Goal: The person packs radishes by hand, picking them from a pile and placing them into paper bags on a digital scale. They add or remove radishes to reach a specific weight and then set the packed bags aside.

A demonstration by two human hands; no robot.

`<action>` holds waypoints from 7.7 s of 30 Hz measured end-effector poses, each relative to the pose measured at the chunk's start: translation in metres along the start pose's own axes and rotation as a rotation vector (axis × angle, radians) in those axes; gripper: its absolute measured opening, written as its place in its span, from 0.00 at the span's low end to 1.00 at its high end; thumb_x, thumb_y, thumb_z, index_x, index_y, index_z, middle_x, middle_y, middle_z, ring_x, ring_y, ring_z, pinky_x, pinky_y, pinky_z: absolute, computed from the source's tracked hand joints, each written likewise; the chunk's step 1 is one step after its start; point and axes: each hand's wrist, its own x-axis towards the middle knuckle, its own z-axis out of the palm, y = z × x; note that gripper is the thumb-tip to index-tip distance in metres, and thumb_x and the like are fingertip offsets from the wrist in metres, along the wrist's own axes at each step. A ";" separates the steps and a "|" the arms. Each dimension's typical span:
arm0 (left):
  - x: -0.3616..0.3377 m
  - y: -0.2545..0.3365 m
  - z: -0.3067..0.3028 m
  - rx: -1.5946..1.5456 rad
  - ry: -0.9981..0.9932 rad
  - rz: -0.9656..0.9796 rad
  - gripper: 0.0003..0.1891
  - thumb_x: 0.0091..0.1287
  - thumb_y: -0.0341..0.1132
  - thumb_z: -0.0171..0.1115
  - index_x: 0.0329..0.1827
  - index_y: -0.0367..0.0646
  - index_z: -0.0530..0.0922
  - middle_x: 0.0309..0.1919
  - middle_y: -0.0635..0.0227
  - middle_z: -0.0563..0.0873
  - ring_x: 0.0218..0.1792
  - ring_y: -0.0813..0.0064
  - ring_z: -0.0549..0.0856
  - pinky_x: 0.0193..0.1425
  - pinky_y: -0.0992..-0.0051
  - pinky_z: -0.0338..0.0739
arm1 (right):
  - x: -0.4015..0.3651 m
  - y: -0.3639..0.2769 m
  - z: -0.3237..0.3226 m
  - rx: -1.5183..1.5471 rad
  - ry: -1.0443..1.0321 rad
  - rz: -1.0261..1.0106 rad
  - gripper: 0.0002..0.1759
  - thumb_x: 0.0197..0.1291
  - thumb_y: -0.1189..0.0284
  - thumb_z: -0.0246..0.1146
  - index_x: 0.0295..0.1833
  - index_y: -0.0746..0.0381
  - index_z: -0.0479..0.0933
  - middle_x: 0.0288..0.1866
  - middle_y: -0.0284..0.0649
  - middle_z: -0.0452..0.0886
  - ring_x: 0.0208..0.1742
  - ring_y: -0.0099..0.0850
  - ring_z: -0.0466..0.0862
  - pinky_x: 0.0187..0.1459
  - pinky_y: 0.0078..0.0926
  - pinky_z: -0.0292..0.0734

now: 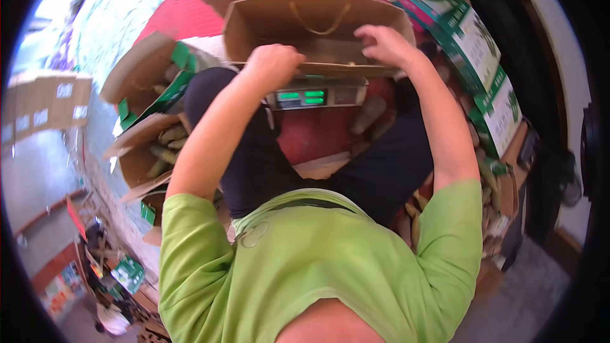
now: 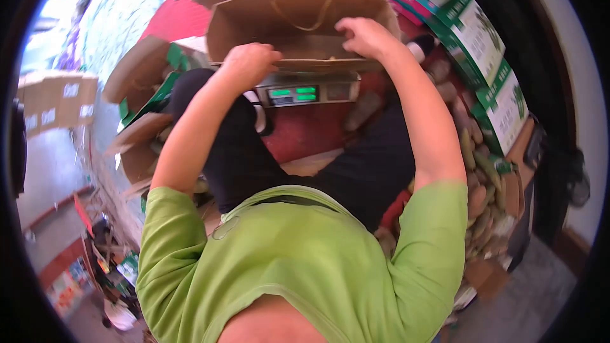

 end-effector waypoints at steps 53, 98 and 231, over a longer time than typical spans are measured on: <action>0.014 0.019 -0.005 -0.237 0.099 -0.074 0.14 0.60 0.29 0.61 0.49 0.38 0.78 0.41 0.51 0.84 0.43 0.52 0.84 0.48 0.64 0.77 | -0.398 0.184 0.315 0.191 0.557 1.377 0.30 0.52 0.69 0.65 0.63 0.53 0.67 0.61 0.40 0.71 0.67 0.42 0.68 0.64 0.41 0.68; 0.008 0.009 -0.001 -0.302 0.059 0.065 0.11 0.57 0.33 0.62 0.41 0.38 0.80 0.35 0.48 0.82 0.42 0.47 0.81 0.47 0.57 0.74 | -0.244 0.006 -0.020 -0.076 0.978 0.372 0.31 0.38 0.66 0.74 0.52 0.60 0.76 0.44 0.44 0.79 0.49 0.45 0.79 0.52 0.39 0.73; 0.011 0.017 0.014 -0.419 0.049 0.046 0.11 0.65 0.28 0.56 0.48 0.34 0.78 0.35 0.54 0.85 0.36 0.64 0.84 0.45 0.69 0.75 | -0.468 0.054 0.414 0.380 0.219 1.193 0.08 0.53 0.70 0.63 0.38 0.62 0.81 0.38 0.51 0.83 0.42 0.45 0.83 0.44 0.38 0.77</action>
